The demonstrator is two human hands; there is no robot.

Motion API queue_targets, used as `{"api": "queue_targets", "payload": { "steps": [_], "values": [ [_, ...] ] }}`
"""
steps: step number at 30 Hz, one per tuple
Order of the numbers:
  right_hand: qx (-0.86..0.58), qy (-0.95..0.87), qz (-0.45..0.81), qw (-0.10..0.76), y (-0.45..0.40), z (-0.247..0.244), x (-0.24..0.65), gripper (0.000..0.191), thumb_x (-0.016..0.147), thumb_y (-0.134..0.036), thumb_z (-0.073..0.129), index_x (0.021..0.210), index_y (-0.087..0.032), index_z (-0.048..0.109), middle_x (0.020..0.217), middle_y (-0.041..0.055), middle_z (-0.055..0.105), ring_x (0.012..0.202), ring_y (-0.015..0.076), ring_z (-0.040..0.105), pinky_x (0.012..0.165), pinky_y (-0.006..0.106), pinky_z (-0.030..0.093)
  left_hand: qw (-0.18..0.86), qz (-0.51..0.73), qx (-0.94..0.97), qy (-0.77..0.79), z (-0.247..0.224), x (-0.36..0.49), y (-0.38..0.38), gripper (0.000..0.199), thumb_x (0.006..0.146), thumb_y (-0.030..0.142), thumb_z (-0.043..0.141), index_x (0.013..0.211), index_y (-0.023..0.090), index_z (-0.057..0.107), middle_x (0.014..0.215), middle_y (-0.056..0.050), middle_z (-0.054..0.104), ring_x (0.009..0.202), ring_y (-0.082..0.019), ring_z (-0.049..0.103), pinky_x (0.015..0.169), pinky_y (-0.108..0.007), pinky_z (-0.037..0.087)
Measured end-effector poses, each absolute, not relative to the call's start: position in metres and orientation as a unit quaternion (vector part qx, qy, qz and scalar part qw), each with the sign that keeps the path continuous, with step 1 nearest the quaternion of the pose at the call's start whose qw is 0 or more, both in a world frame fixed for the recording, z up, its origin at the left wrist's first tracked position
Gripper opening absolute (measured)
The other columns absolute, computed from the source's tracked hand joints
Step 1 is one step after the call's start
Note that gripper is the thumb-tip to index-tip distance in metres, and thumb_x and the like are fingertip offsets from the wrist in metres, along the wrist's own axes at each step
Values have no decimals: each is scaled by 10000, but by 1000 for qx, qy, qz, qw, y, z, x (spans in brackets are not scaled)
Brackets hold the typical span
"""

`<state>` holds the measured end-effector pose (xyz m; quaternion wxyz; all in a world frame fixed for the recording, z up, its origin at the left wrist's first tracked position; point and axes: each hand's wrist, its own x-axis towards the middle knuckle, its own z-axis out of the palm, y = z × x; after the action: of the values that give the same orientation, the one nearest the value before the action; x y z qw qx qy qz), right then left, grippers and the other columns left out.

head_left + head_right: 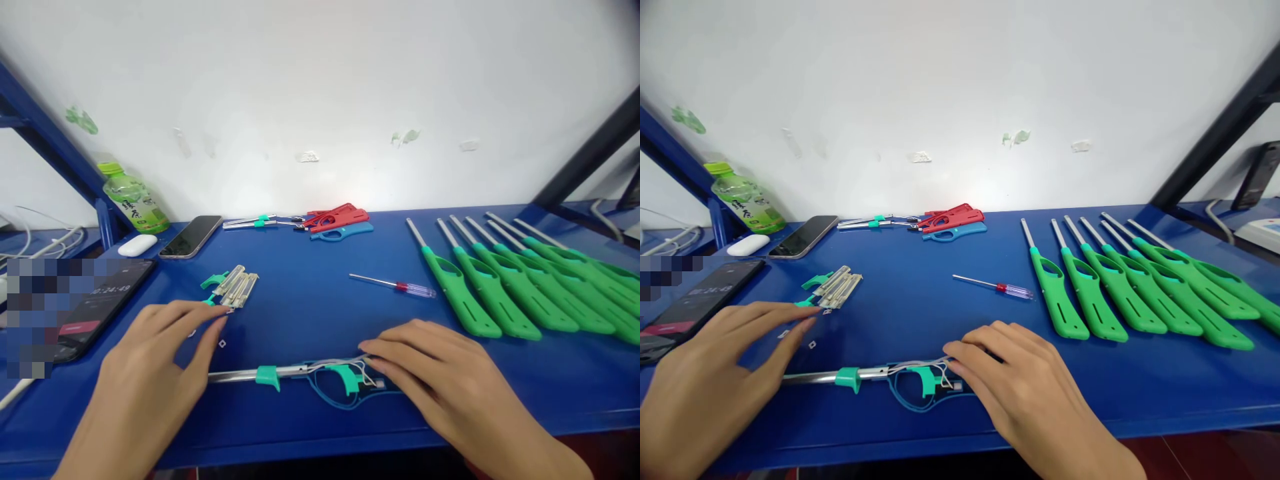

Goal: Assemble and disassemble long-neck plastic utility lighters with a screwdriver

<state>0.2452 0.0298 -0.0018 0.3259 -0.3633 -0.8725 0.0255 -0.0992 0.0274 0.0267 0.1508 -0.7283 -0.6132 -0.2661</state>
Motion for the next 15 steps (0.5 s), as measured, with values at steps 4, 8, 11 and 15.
{"api": "queue_targets", "payload": {
  "steps": [4, 8, 11, 15],
  "values": [
    [-378, -865, 6, 330, 29, -1, 244, 279, 1133, -263, 564, 1402, -295, 630, 1199, 15, 775, 1010, 207, 742, 937, 384, 528, 167, -218, -730, -626, 30, -107, 49, 423, 1052, 490, 462, 971, 233, 787, 1028, -110, 775, 959, -350, 667, 803, -485, 541],
    [-380, -863, -2, 334, 28, 0, 244, 243, 1143, -270, 539, 1362, -291, 642, 1186, 19, 784, 1016, 203, 762, 945, 386, 533, 171, -192, -736, -626, 26, -99, 60, 479, 1042, 559, 474, 937, 215, 790, 1028, -132, 737, 955, -352, 616, 770, -474, 532],
    [-373, -864, -2, 337, 29, 1, 244, 230, 1138, -234, 529, 1326, -279, 655, 1179, 23, 790, 1009, 207, 776, 929, 389, 549, 174, -170, -744, -623, 23, -96, 62, 420, 1048, 474, 485, 919, 207, 781, 998, -125, 723, 919, -324, 590, 745, -444, 520],
    [-374, -862, -1, 342, 29, 2, 243, 230, 1122, -208, 539, 1295, -269, 678, 1163, 31, 796, 996, 216, 786, 901, 386, 575, 179, -165, -753, -612, 21, -95, 62, 344, 1050, 359, 487, 974, 185, 773, 1018, -127, 712, 912, -313, 583, 705, -424, 500]
  ]
}}
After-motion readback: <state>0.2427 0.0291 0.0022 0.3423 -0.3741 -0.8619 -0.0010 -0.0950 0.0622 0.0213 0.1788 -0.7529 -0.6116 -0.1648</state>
